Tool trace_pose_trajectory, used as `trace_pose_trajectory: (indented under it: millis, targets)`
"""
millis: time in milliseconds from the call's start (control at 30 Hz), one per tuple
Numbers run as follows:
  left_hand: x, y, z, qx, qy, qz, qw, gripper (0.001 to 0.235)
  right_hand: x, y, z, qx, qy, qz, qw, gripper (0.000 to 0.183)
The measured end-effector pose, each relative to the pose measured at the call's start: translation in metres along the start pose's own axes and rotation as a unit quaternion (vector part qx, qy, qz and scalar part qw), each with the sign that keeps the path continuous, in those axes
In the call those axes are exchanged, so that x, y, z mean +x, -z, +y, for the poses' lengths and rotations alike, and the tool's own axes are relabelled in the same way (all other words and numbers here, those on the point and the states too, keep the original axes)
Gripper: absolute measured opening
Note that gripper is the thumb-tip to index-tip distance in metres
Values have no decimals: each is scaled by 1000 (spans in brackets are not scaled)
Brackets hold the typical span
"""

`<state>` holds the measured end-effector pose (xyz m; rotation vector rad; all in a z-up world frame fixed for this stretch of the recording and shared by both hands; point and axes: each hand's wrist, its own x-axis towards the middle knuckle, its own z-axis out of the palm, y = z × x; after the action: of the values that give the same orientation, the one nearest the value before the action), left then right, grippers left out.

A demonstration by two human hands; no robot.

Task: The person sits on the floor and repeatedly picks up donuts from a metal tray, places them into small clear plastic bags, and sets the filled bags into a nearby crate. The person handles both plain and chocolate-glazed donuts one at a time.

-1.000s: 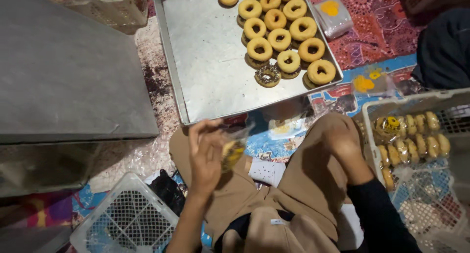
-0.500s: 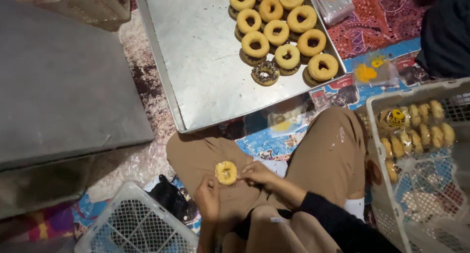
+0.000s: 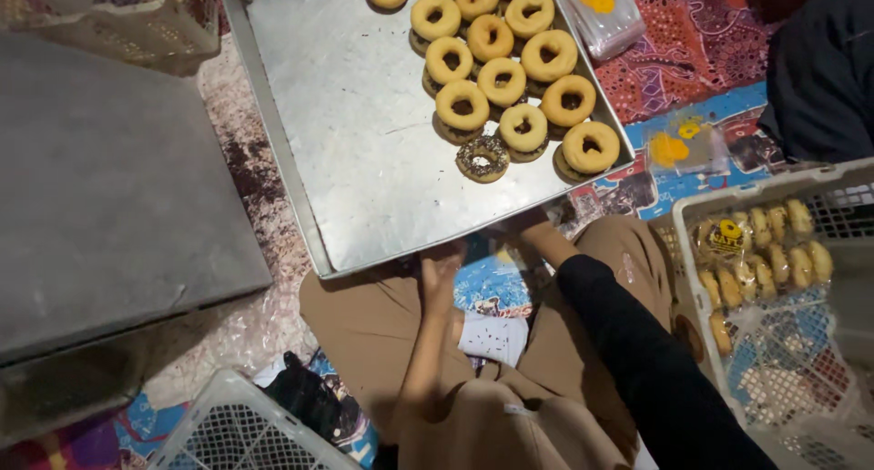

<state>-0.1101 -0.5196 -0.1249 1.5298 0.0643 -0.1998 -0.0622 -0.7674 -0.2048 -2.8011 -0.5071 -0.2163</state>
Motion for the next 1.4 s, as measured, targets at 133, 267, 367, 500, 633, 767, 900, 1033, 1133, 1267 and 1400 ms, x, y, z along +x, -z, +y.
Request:
trace_pose_trajectory:
  millis: [133,267,367,500,633,767,900,1033,1133,1267,1400]
  targets:
    - [0,-20,10,-442,58,32,895,85,-5,-3,-3,-118,20,-51,991,63]
    - [41,-9,28,-408,92,95,903,84,-12,29,-6,-108,-72,-217,967,36]
    - [36,5,38,-444,78,56,891,71,-33,73,-40,-80,-47,-208,974,27]
    - [-29,-34,54,-75,51,-61,994,46,-63,131,-106,-108,67,-28,992,32]
    - [-68,-71,83,131,-51,-228,963,32,-91,160,-132,-123,-60,-82,987,26]
    - [-69,-76,119,-96,-146,-175,969,34,-81,179,-148,-96,-125,108,982,59]
    - [-30,-47,114,-483,78,31,871,38,-33,214,-158,298,134,-28,945,65]
    - [9,4,82,-578,65,114,806,26,33,257,-68,94,-269,101,953,64]
    - [15,22,76,-643,73,97,756,29,56,256,1,-101,-281,-30,954,62]
    - [19,18,101,-696,145,116,694,38,50,247,10,-8,-250,58,967,66]
    - [20,10,125,-732,134,129,655,49,-2,249,-91,406,-183,204,872,87]
